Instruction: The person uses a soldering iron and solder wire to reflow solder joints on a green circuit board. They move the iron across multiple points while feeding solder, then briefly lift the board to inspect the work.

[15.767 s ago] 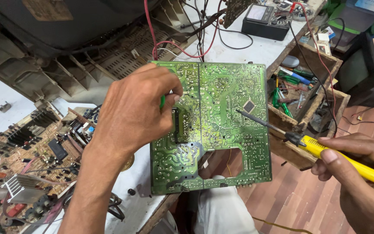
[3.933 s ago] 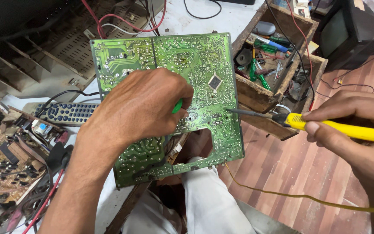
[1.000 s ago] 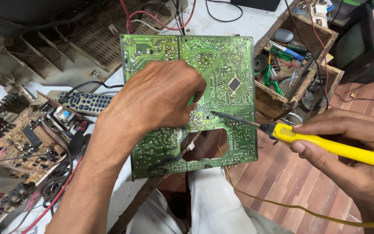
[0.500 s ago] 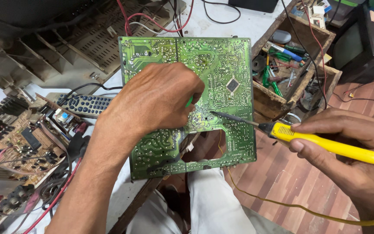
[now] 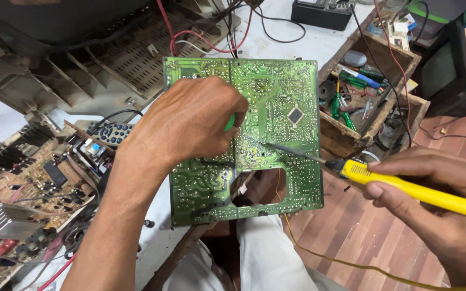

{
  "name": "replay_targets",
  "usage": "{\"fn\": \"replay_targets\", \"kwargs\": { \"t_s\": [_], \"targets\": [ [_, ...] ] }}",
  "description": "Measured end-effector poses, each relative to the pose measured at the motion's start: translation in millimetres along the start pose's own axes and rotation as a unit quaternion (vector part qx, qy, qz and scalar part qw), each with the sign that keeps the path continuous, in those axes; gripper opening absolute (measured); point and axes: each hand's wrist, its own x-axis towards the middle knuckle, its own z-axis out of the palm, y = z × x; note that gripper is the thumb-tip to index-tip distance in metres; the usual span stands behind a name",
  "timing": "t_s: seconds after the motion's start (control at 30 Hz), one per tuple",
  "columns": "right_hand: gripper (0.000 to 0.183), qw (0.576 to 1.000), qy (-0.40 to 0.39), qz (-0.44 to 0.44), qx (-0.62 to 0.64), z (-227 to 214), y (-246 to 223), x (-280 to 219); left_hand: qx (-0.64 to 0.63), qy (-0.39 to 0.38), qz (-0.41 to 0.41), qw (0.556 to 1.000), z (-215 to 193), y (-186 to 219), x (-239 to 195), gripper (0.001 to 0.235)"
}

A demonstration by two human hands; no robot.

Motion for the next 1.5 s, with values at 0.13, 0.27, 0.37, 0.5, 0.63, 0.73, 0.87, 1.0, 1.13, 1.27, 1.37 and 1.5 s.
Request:
{"fn": "replay_targets", "kwargs": {
  "t_s": [0.13,0.27,0.37,0.5,0.63,0.73,0.87,1.0,1.13,1.27,1.37,1.5],
  "targets": [
    [0.022,0.999,-0.027,-0.031,0.013,1.3,3.3,1.8,0.009,-0.008,0.001,1.0,1.3,-0.9,1.9,0.02],
    [0.023,0.999,-0.027,-0.016,0.006,1.3,4.7,2.6,0.017,-0.018,-0.01,1.0,7.0,-3.0,4.9,0.012],
    [0.023,1.0,-0.024,-0.004,-0.007,0.3,7.2,2.1,0.034,0.023,0.019,0.999,13.2,-9.9,4.6,0.008],
    [0.024,1.0,-0.022,-0.007,0.01,2.0,18.1,0.6,0.077,0.024,0.006,0.997,17.2,-17.7,3.7,0.008],
    [0.025,0.999,-0.022,-0.023,0.023,1.0,32.8,-0.4,0.064,0.048,0.015,0.997,6.5,-20.4,-3.0,0.01],
    [0.026,0.999,-0.025,-0.02,0.023,-0.3,39.9,-2.2,0.031,0.057,0.015,0.998,-7.9,-19.6,-11.6,0.012],
    [0.025,0.998,-0.038,-0.049,0.023,-5.6,48.2,-3.7,-0.004,0.093,0.009,0.996,-27.6,-16.4,-30.5,0.017],
    [0.03,0.998,-0.033,-0.049,0.038,-10.2,76.7,-7.5,0.022,-0.047,-0.159,0.986,-49.7,-15.7,-59.7,0.015],
    [0.042,0.998,-0.038,-0.037,0.023,-15.3,145.7,-11.7,0.062,-0.051,-0.247,0.966,-69.7,-26.5,-88.5,0.017],
    [0.049,0.997,-0.068,-0.02,-0.035,-25.8,249.9,-1.7,0.071,-0.101,-0.328,0.936,-60.6,-46.5,-93.1,0.01],
    [0.049,0.996,-0.083,0.015,-0.024,-31.0,314.9,-3.9,0.071,-0.131,-0.33,0.932,-40.3,-63.0,-87.8,0.01],
    [0.049,0.995,-0.089,0.051,-0.003,-34.1,343.9,5.0,0.087,-0.122,-0.292,0.945,-19.1,-77.8,-85.0,0.027]
  ]
}}
